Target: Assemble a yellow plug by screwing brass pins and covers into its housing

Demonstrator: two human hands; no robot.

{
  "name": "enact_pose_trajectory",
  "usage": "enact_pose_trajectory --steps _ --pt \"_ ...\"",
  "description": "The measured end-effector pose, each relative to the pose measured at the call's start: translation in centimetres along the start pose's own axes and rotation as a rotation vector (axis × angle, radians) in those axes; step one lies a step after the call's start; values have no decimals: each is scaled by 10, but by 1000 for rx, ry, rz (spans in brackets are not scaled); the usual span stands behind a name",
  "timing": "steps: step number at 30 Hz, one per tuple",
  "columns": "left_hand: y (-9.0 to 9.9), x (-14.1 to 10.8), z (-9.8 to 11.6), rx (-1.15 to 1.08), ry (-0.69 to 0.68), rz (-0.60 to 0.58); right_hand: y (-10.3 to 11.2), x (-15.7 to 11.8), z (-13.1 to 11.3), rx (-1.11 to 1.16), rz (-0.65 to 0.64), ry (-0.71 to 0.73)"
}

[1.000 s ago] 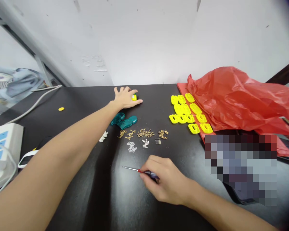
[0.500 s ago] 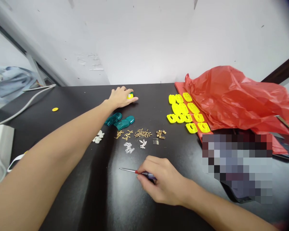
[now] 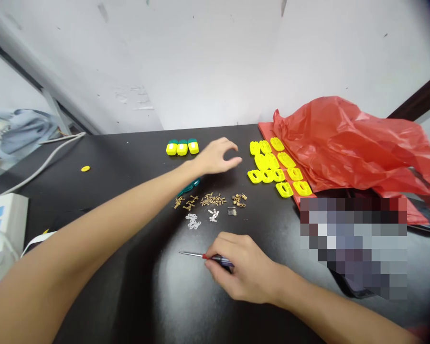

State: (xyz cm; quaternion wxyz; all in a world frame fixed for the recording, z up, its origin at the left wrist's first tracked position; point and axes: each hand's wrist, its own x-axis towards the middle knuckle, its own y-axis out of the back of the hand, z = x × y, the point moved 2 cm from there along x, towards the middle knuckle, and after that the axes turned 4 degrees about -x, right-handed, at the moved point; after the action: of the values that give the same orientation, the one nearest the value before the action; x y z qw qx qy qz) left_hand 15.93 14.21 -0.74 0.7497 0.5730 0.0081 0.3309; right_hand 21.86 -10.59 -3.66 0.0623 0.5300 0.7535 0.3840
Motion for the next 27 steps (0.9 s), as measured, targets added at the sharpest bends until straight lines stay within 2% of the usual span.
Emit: enact_pose_trajectory --steps 3,5,11,17,27 --pt "-23 10 30 -99 -42 -57 1 1 0 -4 3 -1" --pt "-32 18 34 -91 24 -79 1 1 0 -9 6 -7" --pt "-41 48 9 -19 180 -129 0 1 1 -4 4 -1" --pt "-48 66 2 40 205 -194 0 -1 0 -34 -28 -24" --pt "-37 68 -5 150 238 -231 -1 0 3 -51 -33 -16"
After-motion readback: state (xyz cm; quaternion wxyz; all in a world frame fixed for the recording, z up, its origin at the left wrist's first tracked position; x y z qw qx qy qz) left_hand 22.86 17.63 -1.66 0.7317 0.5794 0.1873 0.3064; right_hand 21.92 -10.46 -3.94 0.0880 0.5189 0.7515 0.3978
